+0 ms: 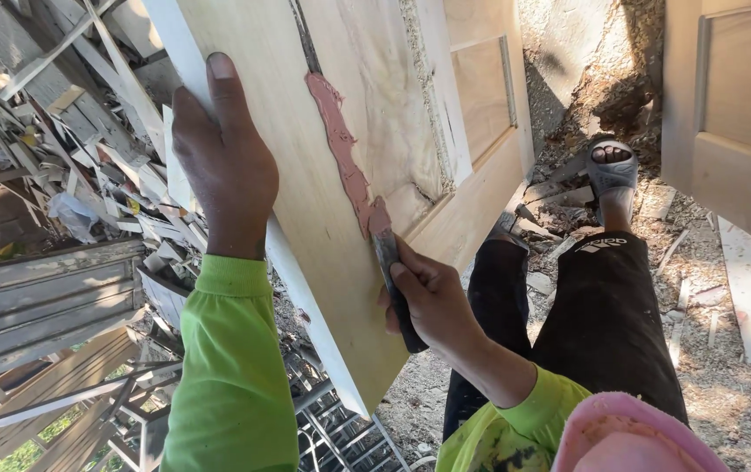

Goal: Applying wood filler to a wooden door using a putty knife and a brush to repair cracks

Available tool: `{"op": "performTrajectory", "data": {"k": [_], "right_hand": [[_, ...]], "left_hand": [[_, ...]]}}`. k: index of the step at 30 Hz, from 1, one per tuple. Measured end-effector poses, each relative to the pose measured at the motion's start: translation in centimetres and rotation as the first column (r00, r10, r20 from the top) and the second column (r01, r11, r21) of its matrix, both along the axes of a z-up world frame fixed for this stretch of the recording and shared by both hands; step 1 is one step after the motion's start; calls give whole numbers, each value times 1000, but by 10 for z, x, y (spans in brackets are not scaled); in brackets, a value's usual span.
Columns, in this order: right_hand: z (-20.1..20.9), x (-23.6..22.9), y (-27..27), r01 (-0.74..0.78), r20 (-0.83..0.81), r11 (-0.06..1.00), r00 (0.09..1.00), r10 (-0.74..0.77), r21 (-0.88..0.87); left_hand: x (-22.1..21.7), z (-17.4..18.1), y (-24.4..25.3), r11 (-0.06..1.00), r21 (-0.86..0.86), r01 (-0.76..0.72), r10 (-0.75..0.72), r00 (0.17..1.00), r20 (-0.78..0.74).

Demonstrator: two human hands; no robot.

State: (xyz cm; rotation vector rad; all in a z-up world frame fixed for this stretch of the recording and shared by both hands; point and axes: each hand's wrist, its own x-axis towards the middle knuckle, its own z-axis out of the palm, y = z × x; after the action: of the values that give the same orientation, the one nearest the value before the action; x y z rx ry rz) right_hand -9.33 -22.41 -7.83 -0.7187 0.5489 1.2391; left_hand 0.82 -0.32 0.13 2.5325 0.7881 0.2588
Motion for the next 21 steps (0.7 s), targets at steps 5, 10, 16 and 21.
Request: {"op": "performTrajectory", "data": {"k": [5,10,16,21], "right_hand": [[5,34,9,-41,30,999,999,42,-34],[-4,70,28,-60,70,998,996,61,-19],[-5,105,44,-17,98,999,995,13,41],[-7,129,58,-29,132,999,991,27,16]], "left_hand": [[2,0,-1,999,0,40,-40,999,32],[0,-6,3,999,40,-23,24,1000,-15],[2,-2,-4,994,72,-81,84,996,-41],[5,4,-10,994,31,-108,109,994,-32]]}}
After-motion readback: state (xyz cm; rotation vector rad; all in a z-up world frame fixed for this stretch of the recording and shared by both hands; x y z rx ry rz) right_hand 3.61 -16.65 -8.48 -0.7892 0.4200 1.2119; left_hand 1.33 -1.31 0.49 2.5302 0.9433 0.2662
